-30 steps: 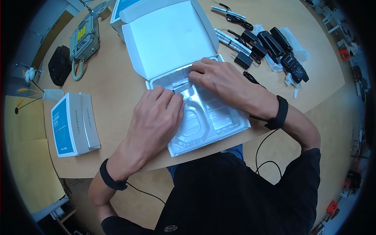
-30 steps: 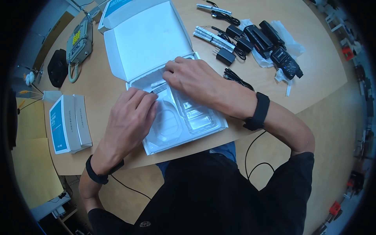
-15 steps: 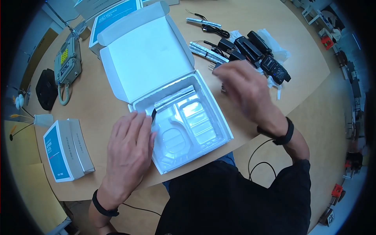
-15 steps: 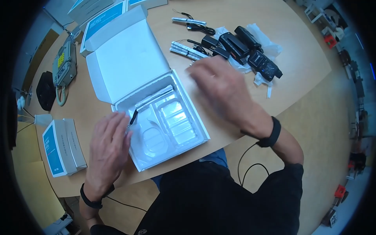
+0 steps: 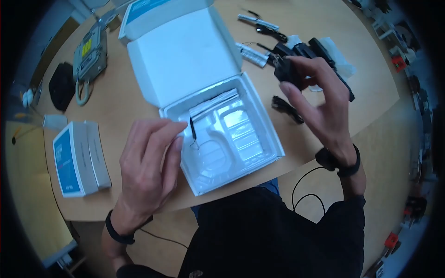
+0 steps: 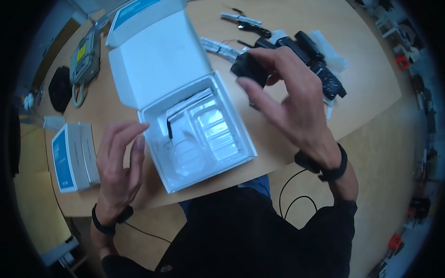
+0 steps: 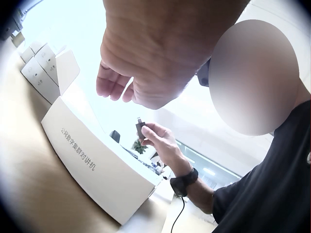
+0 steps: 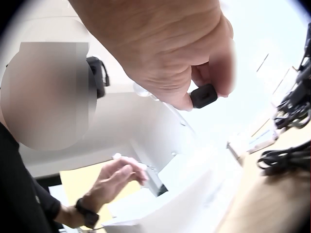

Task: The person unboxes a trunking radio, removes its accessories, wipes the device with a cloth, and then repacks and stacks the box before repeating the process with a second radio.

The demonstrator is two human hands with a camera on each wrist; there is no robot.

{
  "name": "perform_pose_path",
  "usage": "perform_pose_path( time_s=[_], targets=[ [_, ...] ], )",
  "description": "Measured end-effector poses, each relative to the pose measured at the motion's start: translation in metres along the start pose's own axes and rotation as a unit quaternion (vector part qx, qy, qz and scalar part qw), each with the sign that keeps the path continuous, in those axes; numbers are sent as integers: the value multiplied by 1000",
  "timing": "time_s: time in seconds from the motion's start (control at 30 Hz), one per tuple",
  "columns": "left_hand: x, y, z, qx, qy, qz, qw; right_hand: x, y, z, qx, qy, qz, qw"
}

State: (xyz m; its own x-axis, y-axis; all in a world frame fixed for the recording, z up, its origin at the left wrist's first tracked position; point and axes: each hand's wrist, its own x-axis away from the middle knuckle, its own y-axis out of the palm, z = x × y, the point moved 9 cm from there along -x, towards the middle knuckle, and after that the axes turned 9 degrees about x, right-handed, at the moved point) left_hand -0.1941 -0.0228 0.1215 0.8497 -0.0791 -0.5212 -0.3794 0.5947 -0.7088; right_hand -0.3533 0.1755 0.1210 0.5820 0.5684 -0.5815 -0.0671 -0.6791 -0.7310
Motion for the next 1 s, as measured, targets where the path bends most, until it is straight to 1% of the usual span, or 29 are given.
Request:
perform_pose_path(
  time_s=[0.03,0.07,0.1,0.13,0.17,0.23,0.27,0.3,0.37,0.4,0.47,0.5,0.57,0.6,0.63,0.67,0.73,0.77,0.8,0.83,0.87,0.9,0.93,0.97,1.0],
  targets=[
    [2,1,-3,-7,-19,-3,1000,3,0,-26,-16,-49,-24,998],
    [1,0,-4,-2,-14,9,1000,9,7,-53,-38,-96,-68,992],
    [3,-4,-2,1,-3,21,1000,19,17,-75,-52,-143,-89,984],
    [7,-4,-4,22,-14,8,1000,32,32,-90,-43,-162,-126,978],
    [12,-6,-3,17,-15,5,1000,40,43,-103,-45,-160,-153,974],
    [23,-1,4,51,-22,-10,998,48,60,-120,-32,-155,-188,969],
    [33,3,6,48,-20,-37,998,52,69,-123,-22,-149,-186,971],
    [39,7,14,56,-9,-36,998,56,78,-122,-11,-142,-181,973],
    [51,20,23,66,-16,-69,995,61,80,-117,9,-134,-173,976],
    [56,22,28,70,-7,-67,995,64,79,-118,-10,-142,-179,973],
    [64,40,31,20,-10,-129,991,64,71,-116,-47,-154,-186,969],
    [63,41,31,23,-4,-126,992,61,66,-110,-41,-153,-185,970],
    [67,52,26,-19,-14,-178,984,46,46,-89,-17,-154,-121,981],
    [67,52,24,-18,-11,-177,984,35,42,-72,32,-153,-118,981],
    [69,59,22,-38,4,-207,977,25,36,-56,93,-130,-106,981],
    [70,64,20,-59,17,-237,970,17,34,-35,158,-86,-145,973],
    [67,60,20,-49,33,-225,972,10,32,6,231,-47,-132,963],
    [66,57,22,-39,46,-216,974,8,32,19,228,-50,-131,963],
    [63,54,20,-42,39,-217,975,6,32,31,248,-41,-123,960],
    [53,38,16,-36,17,-159,987,7,33,39,263,-33,-116,957],
    [45,20,11,-33,-3,-101,994,11,35,40,252,-38,-118,960],
    [36,15,8,-40,-14,-101,994,17,37,39,222,-37,-131,966],
    [25,12,1,-74,-48,-104,991,23,41,35,192,-37,-145,970],
    [16,12,-7,-108,-80,-107,985,27,44,25,184,-43,-147,971],
    [9,14,-13,-113,-86,-107,984,31,42,13,146,-52,-135,979]
  ],
)
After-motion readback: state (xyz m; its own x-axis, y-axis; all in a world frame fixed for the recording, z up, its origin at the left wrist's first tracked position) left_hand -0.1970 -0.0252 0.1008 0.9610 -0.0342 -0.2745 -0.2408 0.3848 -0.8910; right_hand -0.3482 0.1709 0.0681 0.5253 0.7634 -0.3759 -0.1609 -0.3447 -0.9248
